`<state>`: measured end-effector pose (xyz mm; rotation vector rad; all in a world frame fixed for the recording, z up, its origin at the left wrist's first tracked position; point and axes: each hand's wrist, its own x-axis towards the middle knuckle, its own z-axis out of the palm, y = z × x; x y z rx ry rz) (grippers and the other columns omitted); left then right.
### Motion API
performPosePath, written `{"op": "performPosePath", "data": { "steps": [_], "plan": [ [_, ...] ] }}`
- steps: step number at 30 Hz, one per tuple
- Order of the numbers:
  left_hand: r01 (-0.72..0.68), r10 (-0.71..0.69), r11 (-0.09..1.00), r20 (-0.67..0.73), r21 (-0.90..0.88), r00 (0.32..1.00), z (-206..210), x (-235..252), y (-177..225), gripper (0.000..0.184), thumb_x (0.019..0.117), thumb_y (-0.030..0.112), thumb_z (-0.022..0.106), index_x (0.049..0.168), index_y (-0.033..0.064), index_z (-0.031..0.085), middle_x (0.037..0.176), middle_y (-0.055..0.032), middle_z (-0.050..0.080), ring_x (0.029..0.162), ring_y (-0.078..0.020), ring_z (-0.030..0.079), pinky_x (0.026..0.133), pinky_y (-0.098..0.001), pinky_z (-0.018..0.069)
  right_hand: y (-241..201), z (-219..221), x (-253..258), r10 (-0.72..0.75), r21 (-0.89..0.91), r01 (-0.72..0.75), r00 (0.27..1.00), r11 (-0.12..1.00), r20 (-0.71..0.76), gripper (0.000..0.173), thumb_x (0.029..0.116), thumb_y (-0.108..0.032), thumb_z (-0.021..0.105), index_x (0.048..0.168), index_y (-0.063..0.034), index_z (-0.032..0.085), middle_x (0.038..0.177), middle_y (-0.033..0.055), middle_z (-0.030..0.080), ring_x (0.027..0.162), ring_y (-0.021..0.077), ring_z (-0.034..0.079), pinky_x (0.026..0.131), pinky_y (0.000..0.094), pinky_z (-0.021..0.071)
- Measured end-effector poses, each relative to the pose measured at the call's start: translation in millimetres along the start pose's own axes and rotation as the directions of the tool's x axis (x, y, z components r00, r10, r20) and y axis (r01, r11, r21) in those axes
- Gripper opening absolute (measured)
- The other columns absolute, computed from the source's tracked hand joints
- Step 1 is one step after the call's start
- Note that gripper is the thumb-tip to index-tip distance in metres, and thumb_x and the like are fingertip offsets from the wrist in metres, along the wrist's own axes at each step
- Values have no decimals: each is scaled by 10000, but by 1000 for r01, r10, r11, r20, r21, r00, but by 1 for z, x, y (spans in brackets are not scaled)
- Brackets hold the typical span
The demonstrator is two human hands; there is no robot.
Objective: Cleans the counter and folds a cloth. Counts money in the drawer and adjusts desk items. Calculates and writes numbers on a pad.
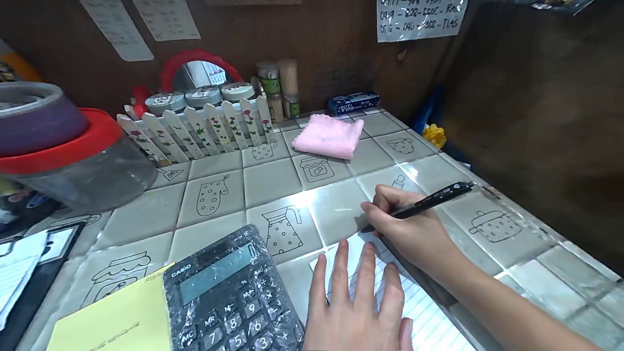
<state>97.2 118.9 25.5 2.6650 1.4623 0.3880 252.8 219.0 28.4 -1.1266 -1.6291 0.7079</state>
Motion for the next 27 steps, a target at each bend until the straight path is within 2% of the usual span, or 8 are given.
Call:
{"op": "performPosePath", "data": {
  "steps": [2,10,12,20,27],
  "plan": [
    [-1,1,1000,-2,1,1000,0,0,0,506,1063,453,388,1474,213,559,1567,-126,476,1461,-440,390,1135,-683,303,0,0,0,0,-6,0,1000,1000,-7,275,932,-118,613,671,-140,531,566,-10,481,457,80,471,408,202,394],
    [-1,1,1000,0,6,1000,0,0,0,504,1062,458,390,1472,219,558,1570,-127,472,1463,-437,388,1134,-680,306,-2,1,0,-19,-18,19,1000,1000,-8,291,906,-76,612,641,-138,508,546,-20,451,441,62,424,401,185,338],
    [-3,3,1000,-1,6,1000,0,0,0,504,1062,456,390,1472,217,559,1572,-128,469,1462,-440,387,1133,-679,307,-2,0,0,-4,-10,4,1000,1000,-15,291,913,-83,609,645,-136,510,552,-12,464,445,70,442,401,191,362],
    [1,-1,1000,5,-10,1000,-1,0,0,500,1060,453,403,1472,215,557,1575,-127,465,1467,-438,381,1139,-685,296,-3,2,-1,-34,-19,34,999,999,-31,289,915,-64,609,652,-136,513,545,-27,453,443,49,428,403,176,348],
    [3,-3,1000,13,-2,1000,-1,0,0,505,1062,456,394,1478,218,552,1583,-125,455,1470,-433,378,1141,-682,294,-2,2,-1,-20,-27,19,999,999,-28,293,926,-70,600,654,-130,510,550,-12,456,442,69,427,401,190,340]
  ]
}}
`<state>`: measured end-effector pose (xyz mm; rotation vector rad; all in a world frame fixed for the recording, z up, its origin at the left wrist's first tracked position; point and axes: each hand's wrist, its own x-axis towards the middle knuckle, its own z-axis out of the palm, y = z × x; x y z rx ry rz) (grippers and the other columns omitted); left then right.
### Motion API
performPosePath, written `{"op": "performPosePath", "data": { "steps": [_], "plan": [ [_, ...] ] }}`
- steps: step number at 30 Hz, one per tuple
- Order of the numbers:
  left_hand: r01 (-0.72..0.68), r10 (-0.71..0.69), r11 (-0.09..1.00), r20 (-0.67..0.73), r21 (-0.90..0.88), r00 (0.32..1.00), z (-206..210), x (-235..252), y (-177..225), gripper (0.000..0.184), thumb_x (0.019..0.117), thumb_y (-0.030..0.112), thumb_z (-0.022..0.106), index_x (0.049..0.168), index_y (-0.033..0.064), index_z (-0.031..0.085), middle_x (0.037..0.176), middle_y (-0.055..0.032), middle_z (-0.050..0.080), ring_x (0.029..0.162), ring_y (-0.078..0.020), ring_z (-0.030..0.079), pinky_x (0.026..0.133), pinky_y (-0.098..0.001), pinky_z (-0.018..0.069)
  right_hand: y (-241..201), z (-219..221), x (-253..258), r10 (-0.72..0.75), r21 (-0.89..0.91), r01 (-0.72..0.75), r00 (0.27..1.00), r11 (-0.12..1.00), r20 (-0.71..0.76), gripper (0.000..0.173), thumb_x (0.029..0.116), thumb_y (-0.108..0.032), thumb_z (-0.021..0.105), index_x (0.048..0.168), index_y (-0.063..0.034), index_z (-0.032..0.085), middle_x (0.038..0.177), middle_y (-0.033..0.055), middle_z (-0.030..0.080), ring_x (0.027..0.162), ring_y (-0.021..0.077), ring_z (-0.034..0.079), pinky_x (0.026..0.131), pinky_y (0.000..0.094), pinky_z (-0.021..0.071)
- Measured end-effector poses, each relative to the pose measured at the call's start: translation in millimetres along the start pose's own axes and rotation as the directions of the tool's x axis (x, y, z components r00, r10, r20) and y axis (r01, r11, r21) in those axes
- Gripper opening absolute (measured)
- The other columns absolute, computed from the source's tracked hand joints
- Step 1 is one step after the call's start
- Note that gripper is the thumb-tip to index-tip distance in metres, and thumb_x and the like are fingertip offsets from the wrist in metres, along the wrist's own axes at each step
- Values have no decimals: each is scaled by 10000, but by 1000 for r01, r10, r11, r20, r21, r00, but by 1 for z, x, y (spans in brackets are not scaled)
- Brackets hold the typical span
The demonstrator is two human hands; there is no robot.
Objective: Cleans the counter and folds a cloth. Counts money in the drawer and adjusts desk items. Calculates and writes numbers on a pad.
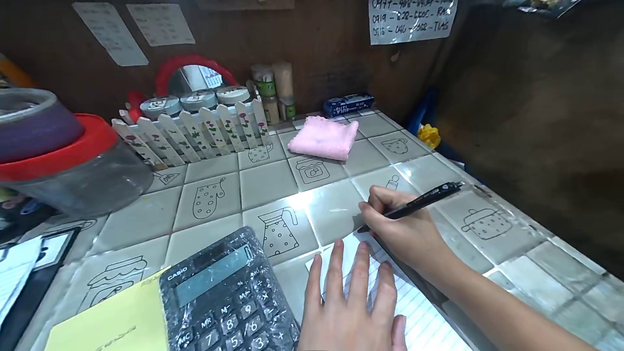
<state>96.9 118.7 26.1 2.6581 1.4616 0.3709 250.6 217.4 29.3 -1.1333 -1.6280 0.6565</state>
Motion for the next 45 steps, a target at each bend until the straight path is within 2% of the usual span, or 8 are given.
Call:
{"op": "performPosePath", "data": {
  "steps": [11,14,21,25,33,41,45],
  "plan": [
    [7,-7,1000,4,11,1000,0,0,0,506,1060,460,391,1481,228,548,1585,-110,456,1475,-430,372,1146,-680,287,0,0,1,-6,7,6,1000,1000,-5,289,912,-61,595,647,-133,503,547,-15,451,439,70,426,398,191,342],
    [7,-7,1000,15,13,1000,-1,0,0,507,1062,459,385,1487,232,545,1592,-105,447,1479,-425,367,1147,-679,286,1,-1,1,10,22,-10,1000,1000,-14,280,922,-73,596,661,-134,517,562,-11,463,450,73,444,406,194,368],
    [10,-10,1000,7,10,1000,0,0,0,505,1061,463,389,1480,233,551,1584,-109,457,1477,-426,369,1150,-677,286,0,0,1,-5,29,5,1000,1000,0,288,904,-45,587,644,-131,499,541,-15,443,434,67,414,396,192,335],
    [7,-7,1000,13,8,1000,-1,0,0,508,1063,461,387,1486,229,547,1590,-108,450,1477,-427,369,1145,-679,290,0,-1,0,32,33,-31,999,999,-29,276,919,-60,602,662,-123,524,558,1,479,444,88,454,399,214,378],
    [9,-9,1000,20,18,1000,-2,0,0,510,1064,463,381,1492,235,538,1590,-106,450,1479,-427,365,1146,-679,288,0,0,0,13,11,-13,999,1000,-37,281,892,-45,589,638,-133,504,538,-11,449,436,75,423,396,204,331],
    [6,-6,1000,14,12,1000,-1,0,0,510,1063,459,384,1490,230,542,1589,-109,450,1478,-429,367,1149,-675,288,0,-1,0,7,-11,-7,999,1000,-44,283,907,-50,591,648,-133,515,544,-15,453,442,69,427,401,198,342],
    [9,-9,1000,24,16,1000,-2,0,0,513,1064,463,374,1495,236,534,1597,-103,440,1486,-420,356,1156,-675,276,0,-2,1,27,-1,-27,1000,1000,-16,288,913,-55,582,646,-130,501,538,-7,430,430,80,390,393,207,304]
  ]
}}
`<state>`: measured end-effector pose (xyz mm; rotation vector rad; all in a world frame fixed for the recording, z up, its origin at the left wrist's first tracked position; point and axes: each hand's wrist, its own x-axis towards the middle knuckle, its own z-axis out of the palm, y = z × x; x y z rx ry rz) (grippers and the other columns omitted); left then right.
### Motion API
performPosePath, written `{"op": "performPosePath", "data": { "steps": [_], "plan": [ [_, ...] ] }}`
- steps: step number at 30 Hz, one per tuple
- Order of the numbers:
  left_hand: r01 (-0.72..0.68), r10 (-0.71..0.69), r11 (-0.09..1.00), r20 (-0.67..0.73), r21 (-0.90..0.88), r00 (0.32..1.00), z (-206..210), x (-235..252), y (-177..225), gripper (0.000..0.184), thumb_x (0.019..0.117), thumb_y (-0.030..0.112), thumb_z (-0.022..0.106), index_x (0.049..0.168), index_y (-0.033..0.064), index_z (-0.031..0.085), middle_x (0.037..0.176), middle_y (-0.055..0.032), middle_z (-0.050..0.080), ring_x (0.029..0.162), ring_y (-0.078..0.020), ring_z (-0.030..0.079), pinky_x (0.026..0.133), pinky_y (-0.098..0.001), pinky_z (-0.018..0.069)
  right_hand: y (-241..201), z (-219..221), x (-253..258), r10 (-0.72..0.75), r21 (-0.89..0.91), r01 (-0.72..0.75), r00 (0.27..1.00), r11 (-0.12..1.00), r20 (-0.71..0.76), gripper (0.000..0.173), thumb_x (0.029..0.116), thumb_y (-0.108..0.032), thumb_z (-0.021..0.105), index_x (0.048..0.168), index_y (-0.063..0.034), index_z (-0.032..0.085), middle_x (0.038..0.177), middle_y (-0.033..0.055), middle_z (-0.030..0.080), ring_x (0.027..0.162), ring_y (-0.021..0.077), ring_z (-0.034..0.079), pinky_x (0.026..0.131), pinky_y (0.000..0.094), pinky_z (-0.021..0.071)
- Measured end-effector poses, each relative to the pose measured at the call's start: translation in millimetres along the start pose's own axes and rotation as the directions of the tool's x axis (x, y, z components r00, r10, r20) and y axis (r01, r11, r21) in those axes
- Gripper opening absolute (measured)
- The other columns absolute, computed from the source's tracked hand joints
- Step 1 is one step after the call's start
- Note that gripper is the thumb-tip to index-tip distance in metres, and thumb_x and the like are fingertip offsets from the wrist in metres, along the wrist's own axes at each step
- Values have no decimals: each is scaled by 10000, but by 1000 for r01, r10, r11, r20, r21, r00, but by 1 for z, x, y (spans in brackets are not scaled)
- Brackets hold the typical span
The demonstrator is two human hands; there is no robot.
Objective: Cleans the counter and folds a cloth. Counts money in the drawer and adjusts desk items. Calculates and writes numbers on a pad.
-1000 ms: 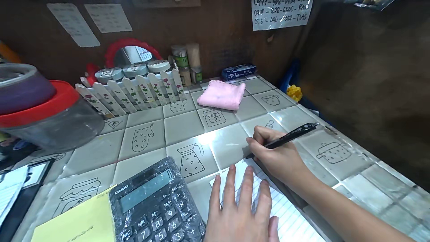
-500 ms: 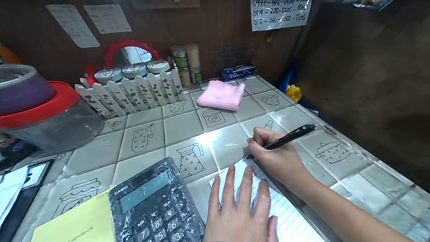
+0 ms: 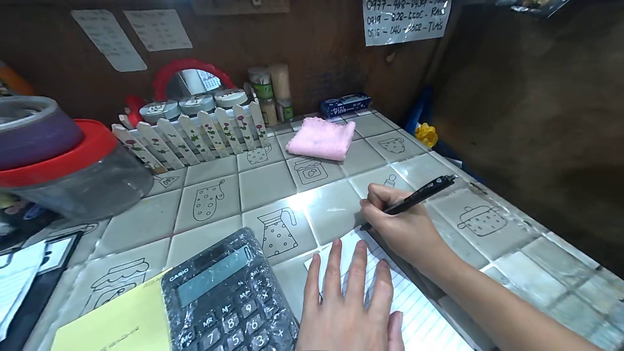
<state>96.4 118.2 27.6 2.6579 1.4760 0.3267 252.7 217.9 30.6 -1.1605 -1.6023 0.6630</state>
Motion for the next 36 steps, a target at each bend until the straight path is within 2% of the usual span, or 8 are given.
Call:
{"op": "performPosePath", "data": {
  "steps": [4,9,14,20,24,29,33,36],
  "plan": [
    [-2,2,1000,-9,6,1000,0,0,0,511,1065,458,373,1494,233,536,1590,-100,450,1484,-420,361,1152,-673,284,-1,0,1,-4,13,4,1000,1000,-1,293,912,-54,585,644,-132,495,539,-9,428,432,79,393,398,206,310],
    [-6,6,1000,-19,17,1000,1,-1,-1,507,1065,448,364,1488,233,540,1588,-103,453,1477,-421,371,1141,-679,300,-1,-6,2,162,138,-162,987,977,9,286,949,-127,589,681,-128,491,600,33,501,463,121,456,420,245,378],
    [16,-15,1000,-59,11,998,-3,-10,0,513,1073,450,385,1491,192,534,1579,-124,460,1468,-376,409,1145,-651,330,2,-7,5,128,124,-131,991,984,31,270,958,-150,602,703,-135,514,605,4,533,456,99,477,417,242,400],
    [319,-312,948,-163,19,936,-46,-78,-17,602,985,427,605,1529,195,495,1597,-157,424,1487,-402,364,1168,-666,281,7,-3,11,147,198,-145,989,969,8,286,933,-152,635,677,-149,507,572,-10,532,433,85,498,410,220,431],
    [458,-447,889,-157,33,880,-47,-111,-27,557,1003,405,592,1505,174,526,1564,-185,460,1456,-438,398,1163,-684,259,13,-4,11,145,200,-145,989,969,15,277,939,-178,647,700,-133,516,568,4,556,436,92,523,415,222,438],
    [393,-372,917,-215,64,903,-35,-90,-49,429,1011,314,596,1426,205,607,1494,-132,553,1402,-391,489,1124,-621,382,9,-5,11,161,205,-161,987,965,18,264,967,-163,625,727,-120,523,592,7,576,451,86,533,425,209,441],
    [378,-314,918,-368,117,875,-25,-57,-106,378,977,225,647,1354,217,662,1403,-105,629,1308,-342,589,1043,-583,487,10,-7,11,159,234,-161,987,959,29,264,980,-137,629,738,-100,530,584,20,574,445,89,532,418,208,440],
    [521,-448,845,-370,123,814,-35,-58,-130,474,977,196,656,1446,174,584,1463,-198,553,1298,-430,567,1031,-618,469,10,-6,11,169,238,-171,985,956,30,277,995,-152,632,743,-90,535,588,34,578,448,102,537,425,218,444]
  ]
}}
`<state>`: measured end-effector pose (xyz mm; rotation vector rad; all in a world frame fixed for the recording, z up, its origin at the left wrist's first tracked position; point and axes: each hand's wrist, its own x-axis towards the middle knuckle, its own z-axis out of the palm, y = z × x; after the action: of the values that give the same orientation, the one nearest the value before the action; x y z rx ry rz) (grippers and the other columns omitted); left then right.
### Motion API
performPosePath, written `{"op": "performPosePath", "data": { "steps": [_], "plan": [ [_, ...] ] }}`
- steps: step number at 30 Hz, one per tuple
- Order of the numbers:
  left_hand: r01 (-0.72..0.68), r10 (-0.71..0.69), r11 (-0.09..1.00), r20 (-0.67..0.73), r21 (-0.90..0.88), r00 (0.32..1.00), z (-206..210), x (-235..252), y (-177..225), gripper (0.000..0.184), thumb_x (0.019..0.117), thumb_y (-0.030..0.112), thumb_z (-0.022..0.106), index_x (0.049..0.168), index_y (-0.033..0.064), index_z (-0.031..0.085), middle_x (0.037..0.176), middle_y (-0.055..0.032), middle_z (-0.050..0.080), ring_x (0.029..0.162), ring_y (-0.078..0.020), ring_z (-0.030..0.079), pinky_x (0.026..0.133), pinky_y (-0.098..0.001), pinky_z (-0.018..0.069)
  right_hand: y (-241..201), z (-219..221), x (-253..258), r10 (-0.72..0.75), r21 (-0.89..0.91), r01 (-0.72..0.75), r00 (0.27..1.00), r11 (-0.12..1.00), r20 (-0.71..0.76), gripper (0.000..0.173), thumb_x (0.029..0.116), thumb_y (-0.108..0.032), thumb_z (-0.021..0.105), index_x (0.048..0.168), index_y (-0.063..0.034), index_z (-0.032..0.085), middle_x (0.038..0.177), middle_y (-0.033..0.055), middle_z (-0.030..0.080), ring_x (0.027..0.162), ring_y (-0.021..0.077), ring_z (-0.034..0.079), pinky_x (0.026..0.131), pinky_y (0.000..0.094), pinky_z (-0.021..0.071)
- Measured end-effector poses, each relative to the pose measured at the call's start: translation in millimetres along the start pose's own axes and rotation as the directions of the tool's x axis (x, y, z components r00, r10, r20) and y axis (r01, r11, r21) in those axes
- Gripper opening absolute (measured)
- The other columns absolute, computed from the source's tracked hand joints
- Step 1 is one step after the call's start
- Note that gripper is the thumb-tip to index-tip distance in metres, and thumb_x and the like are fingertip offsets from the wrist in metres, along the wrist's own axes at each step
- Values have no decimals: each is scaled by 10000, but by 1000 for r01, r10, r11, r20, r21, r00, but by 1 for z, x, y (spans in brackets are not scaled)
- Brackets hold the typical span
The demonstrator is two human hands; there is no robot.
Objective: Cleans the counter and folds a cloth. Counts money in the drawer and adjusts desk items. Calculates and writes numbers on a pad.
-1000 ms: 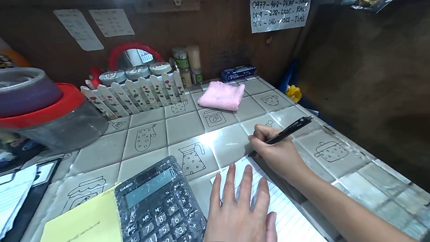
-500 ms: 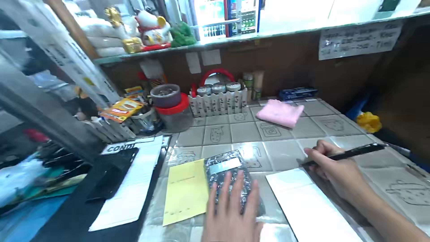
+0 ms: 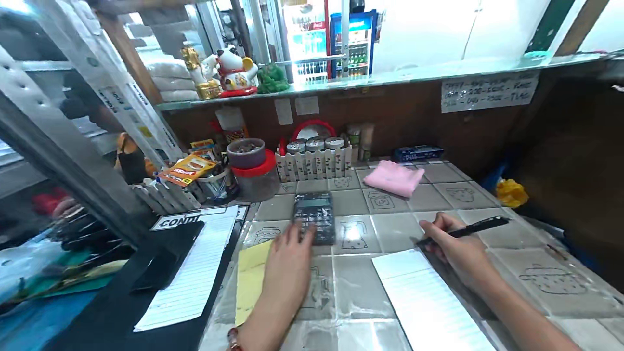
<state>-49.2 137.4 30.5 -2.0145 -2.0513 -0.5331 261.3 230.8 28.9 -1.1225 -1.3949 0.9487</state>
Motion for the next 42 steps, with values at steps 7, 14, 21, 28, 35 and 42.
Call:
{"op": "performPosePath", "data": {
  "steps": [7,14,21,28,35,42],
  "plan": [
    [234,-223,972,333,8,916,-40,-64,-10,716,1048,558,393,1585,85,372,1608,-286,325,1468,-542,301,1121,-746,260,-10,3,-1,2,12,-2,1000,1000,-5,357,1083,-328,504,874,-84,660,648,22,606,416,84,491,395,208,433],
    [3,61,980,317,-198,946,-40,-42,31,566,1041,523,455,1496,195,527,1571,-156,449,1450,-393,415,1147,-641,331,-7,2,-1,-21,-4,21,1000,1000,11,381,1086,-358,490,902,-98,700,615,19,600,416,83,492,397,204,421],
    [189,-156,974,238,-125,959,0,69,32,789,925,624,626,1587,268,389,1696,-206,136,1530,-533,78,1101,-817,127,-8,0,-3,55,36,-54,998,998,-23,395,1081,-401,495,924,-103,701,587,19,584,409,67,489,391,190,404],
    [310,-277,947,286,-78,917,-7,49,-22,657,946,607,602,1538,366,451,1625,-174,343,1431,-490,366,1001,-727,385,-7,-2,-1,65,15,-65,998,998,19,359,1089,-362,491,969,-89,692,625,52,608,425,95,511,393,203,418],
    [167,-170,984,57,63,984,-31,-14,-43,655,979,468,615,1484,61,524,1506,-367,419,1395,-628,342,1063,-810,253,-8,-1,-2,64,14,-64,997,998,32,404,1088,-409,476,971,-95,703,607,39,597,414,86,495,391,205,416],
    [-448,519,840,217,-305,827,-25,-60,85,529,1074,410,447,1500,102,508,1606,-110,422,1506,-306,359,1204,-520,326,-9,-2,-6,32,-16,-31,999,999,23,423,1085,-454,455,1025,-126,714,608,25,579,418,87,481,392,206,407]
  ]
}}
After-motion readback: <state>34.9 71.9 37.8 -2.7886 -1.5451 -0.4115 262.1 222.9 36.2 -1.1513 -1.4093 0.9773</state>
